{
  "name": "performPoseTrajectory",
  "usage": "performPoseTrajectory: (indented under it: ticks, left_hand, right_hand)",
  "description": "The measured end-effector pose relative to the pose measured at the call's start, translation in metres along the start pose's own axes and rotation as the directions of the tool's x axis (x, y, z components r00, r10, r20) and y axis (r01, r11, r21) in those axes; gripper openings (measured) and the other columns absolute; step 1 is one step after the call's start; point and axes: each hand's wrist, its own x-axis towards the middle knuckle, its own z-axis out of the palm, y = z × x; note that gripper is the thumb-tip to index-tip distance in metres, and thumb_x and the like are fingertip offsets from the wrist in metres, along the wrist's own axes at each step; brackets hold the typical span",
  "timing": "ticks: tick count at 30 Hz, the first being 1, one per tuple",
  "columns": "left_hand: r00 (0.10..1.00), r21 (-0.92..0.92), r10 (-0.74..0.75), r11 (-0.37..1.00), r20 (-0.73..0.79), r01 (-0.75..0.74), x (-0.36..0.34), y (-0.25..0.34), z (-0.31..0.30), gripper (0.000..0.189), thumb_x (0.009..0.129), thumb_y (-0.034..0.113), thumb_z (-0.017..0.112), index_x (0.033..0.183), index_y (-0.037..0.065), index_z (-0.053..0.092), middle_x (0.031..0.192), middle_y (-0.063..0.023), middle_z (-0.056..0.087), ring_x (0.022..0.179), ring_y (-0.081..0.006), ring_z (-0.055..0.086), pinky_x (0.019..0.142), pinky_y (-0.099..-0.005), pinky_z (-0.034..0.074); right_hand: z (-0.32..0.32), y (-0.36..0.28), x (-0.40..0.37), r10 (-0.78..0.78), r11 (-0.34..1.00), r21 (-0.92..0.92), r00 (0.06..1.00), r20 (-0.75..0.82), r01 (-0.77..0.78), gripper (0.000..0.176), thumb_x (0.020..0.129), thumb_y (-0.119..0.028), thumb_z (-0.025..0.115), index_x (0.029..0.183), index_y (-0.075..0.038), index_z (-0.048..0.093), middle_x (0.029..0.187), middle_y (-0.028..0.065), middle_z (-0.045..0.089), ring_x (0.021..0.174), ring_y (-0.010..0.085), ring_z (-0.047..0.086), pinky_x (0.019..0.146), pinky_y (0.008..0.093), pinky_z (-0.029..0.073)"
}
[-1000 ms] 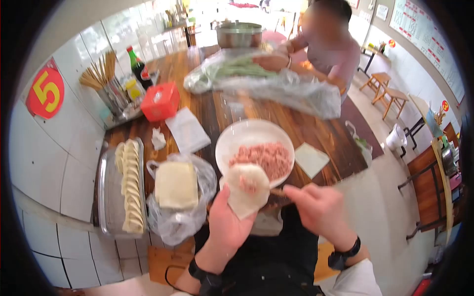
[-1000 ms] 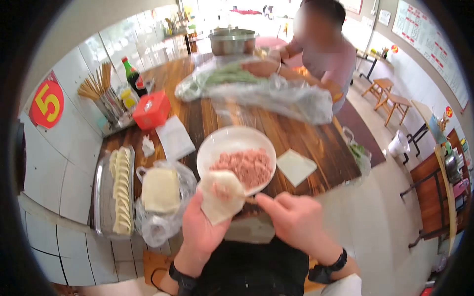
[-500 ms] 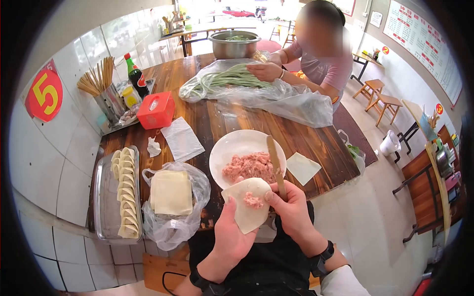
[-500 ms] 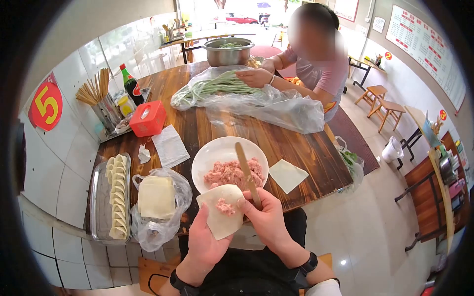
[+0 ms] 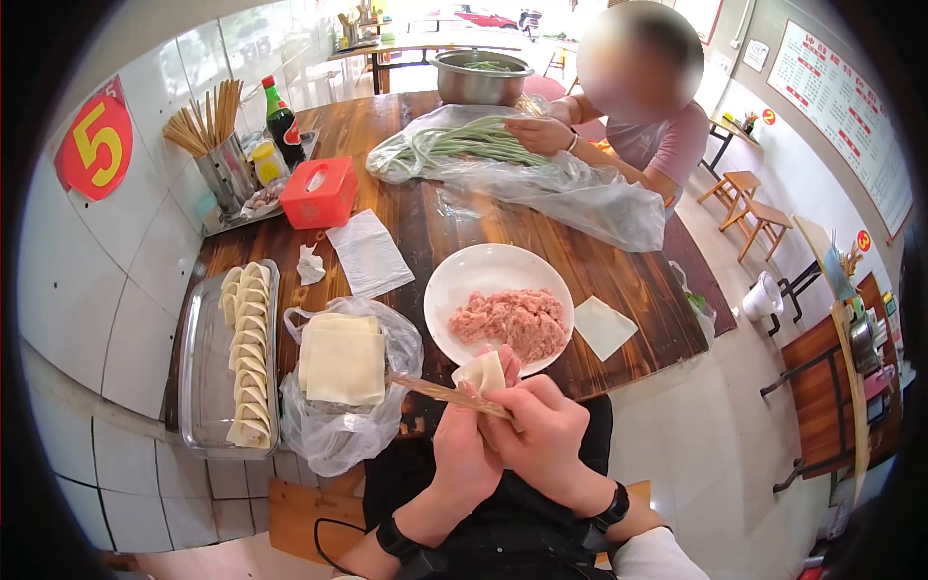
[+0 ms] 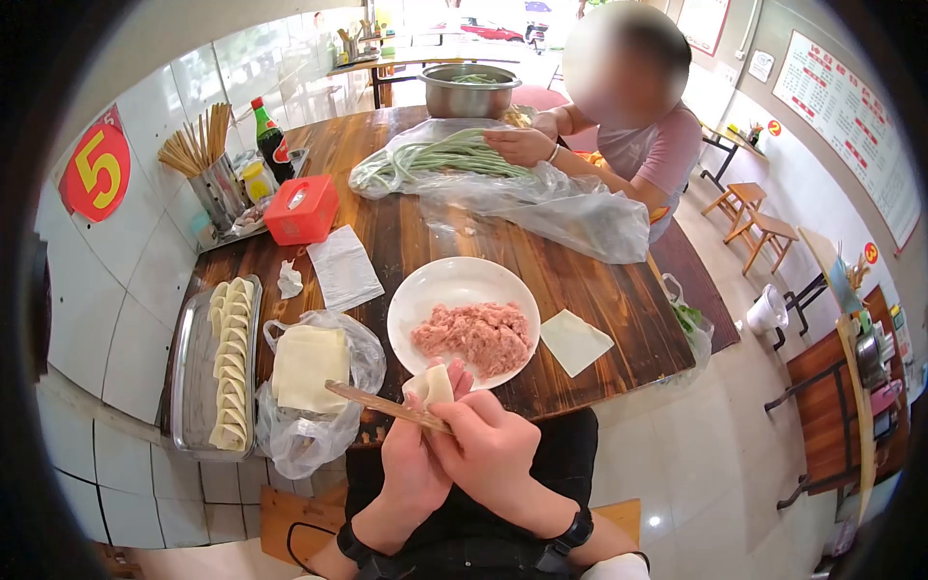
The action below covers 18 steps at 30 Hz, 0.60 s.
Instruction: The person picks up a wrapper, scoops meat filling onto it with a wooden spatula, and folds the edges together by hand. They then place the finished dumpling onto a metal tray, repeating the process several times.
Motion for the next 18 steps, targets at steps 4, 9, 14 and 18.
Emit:
performPoseTrajectory:
  ticks: [4,9,14,18]
  left_hand:
    - [0.999,-0.108,-0.023,0.994,-0.038,0.018,-0.003,0.002,-0.004,0.058,0.109,0.039,0.035,0.152,0.002,0.028,0.155,-0.0166,0.039,0.144,-0.0278,0.037,0.121,-0.0433,0.028]
    - [0.997,-0.149,-0.076,0.986,-0.031,0.071,-0.006,0.012,-0.008,0.053,0.107,0.029,0.043,0.151,0.002,0.031,0.153,-0.0160,0.041,0.142,-0.0285,0.040,0.120,-0.0437,0.032]
    - [0.989,-0.130,-0.128,0.985,-0.073,0.117,-0.005,0.017,-0.007,0.045,0.105,0.014,0.048,0.147,0.000,0.037,0.150,-0.0154,0.045,0.139,-0.0284,0.045,0.119,-0.0440,0.035]
    - [0.979,-0.142,-0.180,0.976,-0.091,0.166,-0.007,0.019,-0.002,0.036,0.107,0.010,0.043,0.141,0.000,0.044,0.144,-0.0142,0.052,0.134,-0.0254,0.051,0.116,-0.0394,0.040]
  right_hand:
    - [0.000,-0.008,-0.002,-0.019,0.996,-0.082,0.998,0.068,0.024,0.022,0.077,-0.015,0.080,0.097,-0.011,0.074,0.083,0.0042,0.067,0.059,0.0220,0.065,0.053,0.0302,0.051]
    - [-0.036,0.001,0.008,0.059,0.985,0.149,0.985,0.165,-0.085,0.031,0.079,-0.013,0.078,0.109,-0.009,0.074,0.085,0.0082,0.067,0.067,0.0214,0.066,0.059,0.0297,0.053]
    - [-0.064,0.018,0.011,0.093,0.995,-0.055,0.986,0.137,-0.086,0.021,0.081,-0.014,0.078,0.101,-0.007,0.075,0.081,0.0082,0.066,0.064,0.0211,0.065,0.057,0.0304,0.051]
    - [-0.070,0.023,0.006,-0.003,0.965,-0.259,0.986,0.168,0.047,0.015,0.081,-0.021,0.080,0.090,-0.010,0.074,0.073,0.0043,0.064,0.058,0.0221,0.063,0.053,0.0320,0.049]
